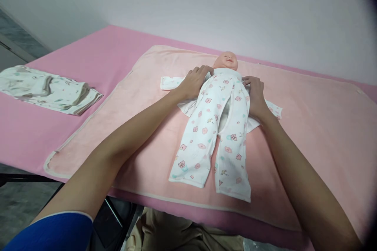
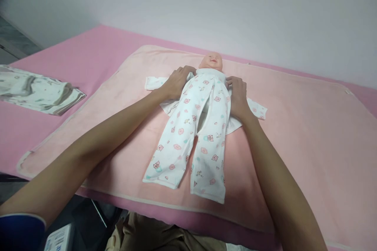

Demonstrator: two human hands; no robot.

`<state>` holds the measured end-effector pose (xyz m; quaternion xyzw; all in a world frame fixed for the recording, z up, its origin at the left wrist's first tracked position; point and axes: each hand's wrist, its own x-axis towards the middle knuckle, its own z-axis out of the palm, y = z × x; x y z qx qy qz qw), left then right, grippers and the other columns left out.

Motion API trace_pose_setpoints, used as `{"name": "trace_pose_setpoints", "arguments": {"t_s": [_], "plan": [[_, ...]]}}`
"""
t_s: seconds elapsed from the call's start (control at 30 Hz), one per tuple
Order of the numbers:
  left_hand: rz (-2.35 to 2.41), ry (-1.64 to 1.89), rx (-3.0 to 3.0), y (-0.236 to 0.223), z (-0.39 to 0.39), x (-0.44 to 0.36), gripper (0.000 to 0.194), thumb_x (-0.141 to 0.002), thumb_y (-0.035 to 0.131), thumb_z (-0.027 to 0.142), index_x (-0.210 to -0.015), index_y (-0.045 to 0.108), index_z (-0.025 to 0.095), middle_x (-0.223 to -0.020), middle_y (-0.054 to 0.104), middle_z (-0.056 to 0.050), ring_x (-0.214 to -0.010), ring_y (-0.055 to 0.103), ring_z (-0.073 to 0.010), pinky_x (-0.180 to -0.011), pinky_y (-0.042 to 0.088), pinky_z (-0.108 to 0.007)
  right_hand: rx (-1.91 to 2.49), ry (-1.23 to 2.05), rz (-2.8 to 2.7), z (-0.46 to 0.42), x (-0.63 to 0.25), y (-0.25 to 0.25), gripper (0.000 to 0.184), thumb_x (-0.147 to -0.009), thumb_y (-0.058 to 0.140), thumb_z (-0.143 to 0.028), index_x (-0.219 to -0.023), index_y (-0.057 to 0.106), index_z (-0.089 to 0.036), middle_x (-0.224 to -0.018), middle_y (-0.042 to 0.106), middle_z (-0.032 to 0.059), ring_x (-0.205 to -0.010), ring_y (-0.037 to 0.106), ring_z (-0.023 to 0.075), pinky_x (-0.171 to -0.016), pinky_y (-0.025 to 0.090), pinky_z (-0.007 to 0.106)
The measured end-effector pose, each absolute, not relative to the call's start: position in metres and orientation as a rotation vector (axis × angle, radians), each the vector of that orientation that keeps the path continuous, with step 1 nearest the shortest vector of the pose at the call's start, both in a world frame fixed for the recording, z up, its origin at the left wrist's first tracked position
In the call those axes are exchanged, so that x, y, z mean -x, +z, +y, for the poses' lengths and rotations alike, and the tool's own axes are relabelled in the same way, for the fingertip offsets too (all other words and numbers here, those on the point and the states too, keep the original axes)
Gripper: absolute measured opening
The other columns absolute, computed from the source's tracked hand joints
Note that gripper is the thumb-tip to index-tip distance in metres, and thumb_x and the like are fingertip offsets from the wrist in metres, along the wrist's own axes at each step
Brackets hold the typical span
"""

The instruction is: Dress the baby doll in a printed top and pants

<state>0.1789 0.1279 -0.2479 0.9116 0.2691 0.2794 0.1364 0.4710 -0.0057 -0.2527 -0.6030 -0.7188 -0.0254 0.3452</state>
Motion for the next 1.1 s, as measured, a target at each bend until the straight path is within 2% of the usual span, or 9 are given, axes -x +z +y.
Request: {"name": "trace_pose_setpoints", "arguments": {"t_s": [0.2,0.4,0.53,0.67,0.73,0.87,0.97,1.03,1.1], "plan": [[0.785,0.860,-2.627,-0.248,0.123,-0.180,0.070,-0.088,0.076,0.063,-0.147,0.054,0.032,-0.149,0.062,-0.015,-0.124,0.058,-0.0418,-0.109,0.045,-0.059,1.575,-0.111,-1.772,-0.007,-0.463,-0.255,0.032,-0.101,0.065,-0.054,-0.122,0.053,-0.032,-0.144,0.063,0.0096,-0.136,0.055,0.0347,-0.119,0.047,0.059],[0.798,0.910,-2.594,-0.251,0.128,-0.181,0.054,-0.099,0.066,0.063,-0.142,0.059,0.030,-0.148,0.064,-0.015,-0.122,0.060,-0.0394,-0.106,0.047,-0.056,1.543,-0.168,-1.763,-0.003,-0.463,-0.264,0.022,-0.101,0.059,-0.040,-0.119,0.054,-0.030,-0.143,0.063,0.0123,-0.137,0.056,0.0346,-0.116,0.049,0.059],[0.838,0.895,-2.594,-0.244,0.119,-0.176,0.051,-0.101,0.063,0.062,-0.139,0.061,0.029,-0.153,0.063,-0.016,-0.128,0.060,-0.0391,-0.111,0.046,-0.057,1.568,-0.117,-1.759,-0.012,-0.459,-0.258,0.028,-0.100,0.059,-0.044,-0.123,0.055,-0.028,-0.149,0.064,0.0130,-0.140,0.056,0.0344,-0.119,0.048,0.059],[0.952,0.904,-2.667,-0.244,0.087,-0.128,0.052,-0.105,0.053,0.066,-0.141,0.061,0.030,-0.165,0.055,-0.016,-0.146,0.048,-0.0430,-0.117,0.041,-0.065,1.650,-0.068,-1.812,-0.073,-0.466,-0.250,0.050,-0.098,0.067,-0.055,-0.139,0.058,-0.027,-0.159,0.060,0.0165,-0.144,0.056,0.0412,-0.121,0.046,0.065],[1.092,0.935,-2.661,-0.250,0.068,-0.094,0.056,-0.101,0.055,0.074,-0.135,0.063,0.029,-0.153,0.062,-0.018,-0.139,0.052,-0.0435,-0.115,0.042,-0.067,1.758,-0.102,-1.777,-0.115,-0.480,-0.251,0.052,-0.095,0.073,-0.059,-0.135,0.062,-0.027,-0.144,0.067,0.0171,-0.132,0.062,0.0440,-0.114,0.050,0.067],[1.465,0.877,-2.539,-0.261,0.047,-0.056,0.063,-0.093,0.061,0.080,-0.119,0.063,0.022,-0.120,0.069,-0.020,-0.115,0.060,-0.0433,-0.104,0.048,-0.066,2.126,-0.042,-1.482,-0.163,-0.509,-0.262,0.049,-0.091,0.073,-0.073,-0.107,0.060,-0.028,-0.111,0.071,0.0139,-0.096,0.069,0.0396,-0.090,0.057,0.064],[1.649,0.590,-2.430,-0.254,0.051,-0.064,0.051,-0.096,0.060,0.068,-0.109,0.063,0.018,-0.099,0.070,-0.017,-0.103,0.066,-0.0407,-0.104,0.047,-0.064,2.366,0.086,-1.369,-0.153,-0.514,-0.266,0.054,-0.090,0.068,-0.079,-0.097,0.056,-0.026,-0.106,0.073,0.0143,-0.088,0.069,0.0370,-0.086,0.055,0.059],[1.672,0.395,-2.345,-0.242,0.060,-0.075,0.035,-0.099,0.060,0.054,-0.097,0.063,0.019,-0.083,0.068,-0.012,-0.092,0.068,-0.0358,-0.099,0.049,-0.056,2.433,0.169,-1.393,-0.138,-0.511,-0.261,0.048,-0.093,0.065,-0.072,-0.090,0.055,-0.025,-0.111,0.076,0.0159,-0.094,0.070,0.0353,-0.088,0.054,0.052],[1.629,0.285,-2.254,-0.225,0.068,-0.082,0.027,-0.096,0.066,0.044,-0.083,0.060,0.021,-0.071,0.062,-0.008,-0.080,0.067,-0.0311,-0.087,0.050,-0.048,2.443,0.282,-1.448,-0.126,-0.509,-0.250,0.041,-0.093,0.065,-0.060,-0.078,0.052,-0.025,-0.112,0.078,0.0144,-0.095,0.069,0.0318,-0.086,0.051,0.045]]}}
